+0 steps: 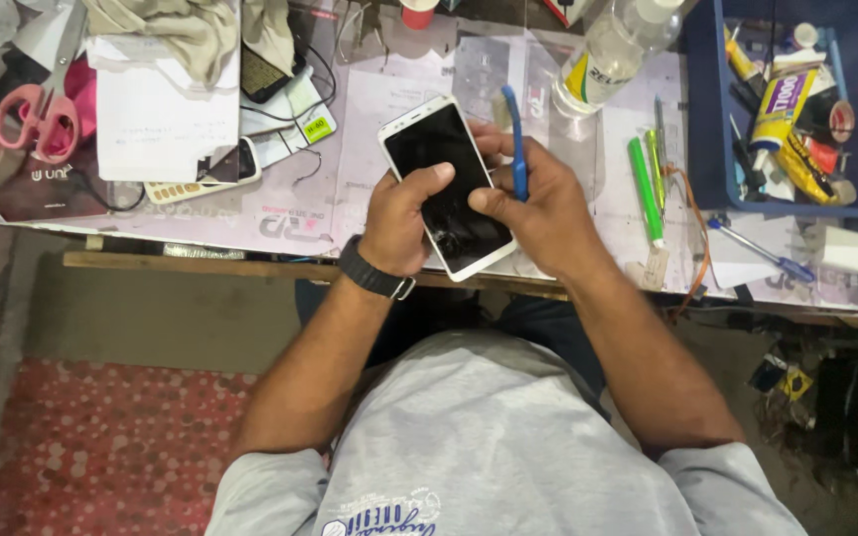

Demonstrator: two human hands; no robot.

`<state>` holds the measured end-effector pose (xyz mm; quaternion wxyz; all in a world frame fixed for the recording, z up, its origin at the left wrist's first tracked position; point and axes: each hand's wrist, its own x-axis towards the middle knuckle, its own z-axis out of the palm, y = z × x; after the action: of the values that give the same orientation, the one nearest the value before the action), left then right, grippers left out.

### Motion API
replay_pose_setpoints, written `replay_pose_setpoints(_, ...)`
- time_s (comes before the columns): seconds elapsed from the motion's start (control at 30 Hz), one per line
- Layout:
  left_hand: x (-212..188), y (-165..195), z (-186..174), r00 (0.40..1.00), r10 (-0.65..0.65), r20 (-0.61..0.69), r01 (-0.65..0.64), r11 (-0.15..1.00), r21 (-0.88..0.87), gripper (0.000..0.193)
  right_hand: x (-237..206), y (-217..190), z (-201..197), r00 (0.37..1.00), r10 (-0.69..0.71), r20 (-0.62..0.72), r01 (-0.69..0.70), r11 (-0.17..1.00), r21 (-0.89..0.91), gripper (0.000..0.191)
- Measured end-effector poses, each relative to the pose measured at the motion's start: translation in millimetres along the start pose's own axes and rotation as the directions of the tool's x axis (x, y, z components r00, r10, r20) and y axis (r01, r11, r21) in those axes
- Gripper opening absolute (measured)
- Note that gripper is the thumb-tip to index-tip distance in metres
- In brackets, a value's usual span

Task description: The person applies adhesive to a small internal component and to the motherboard area of a disassembled smartphone, then presses the component into place. The person then picks up the phone's back cover and aligns it with the chassis, and finally sprays a liquid onto a toothbrush.

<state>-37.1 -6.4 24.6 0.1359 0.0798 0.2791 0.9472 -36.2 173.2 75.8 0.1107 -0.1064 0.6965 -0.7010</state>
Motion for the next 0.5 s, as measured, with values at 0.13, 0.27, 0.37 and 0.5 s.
replay_pose_setpoints(0.13, 8.4, 4.8, -0.6, 0.999, -0.01, 0.053, 0.013, 0.999, -0.052, 0.047, -17.4, -12.1, -1.2, 0.955, -0.297, 0.023, 0.266, 0.814, -0.517, 0.043)
replay_pose_setpoints(0.27, 11.5, 10.9, -3.8, 0.992, 0.08, 0.097, -0.085, 0.995, 0.056, 0.059, -30.1, -24.7, -9.3, 0.923, -0.375, 0.091, 0.335, 0.661, -0.672, 0.044)
replay_pose_setpoints(0.37, 7.6, 11.3, -2.7, 0.987, 0.082, 0.14, -0.098, 0.989, 0.11, 0.075, -34.4, -28.4, -10.3, 0.882, -0.438, 0.171, 0.413, 0.546, -0.729, 0.053)
replay_pose_setpoints(0.5, 5.8, 10.2, 2.0, 0.986, 0.074, 0.146, -0.097, 0.983, 0.156, 0.078, -33.4, -28.2, -0.9, 0.856, -0.498, 0.136, 0.4, 0.474, -0.784, 0.057)
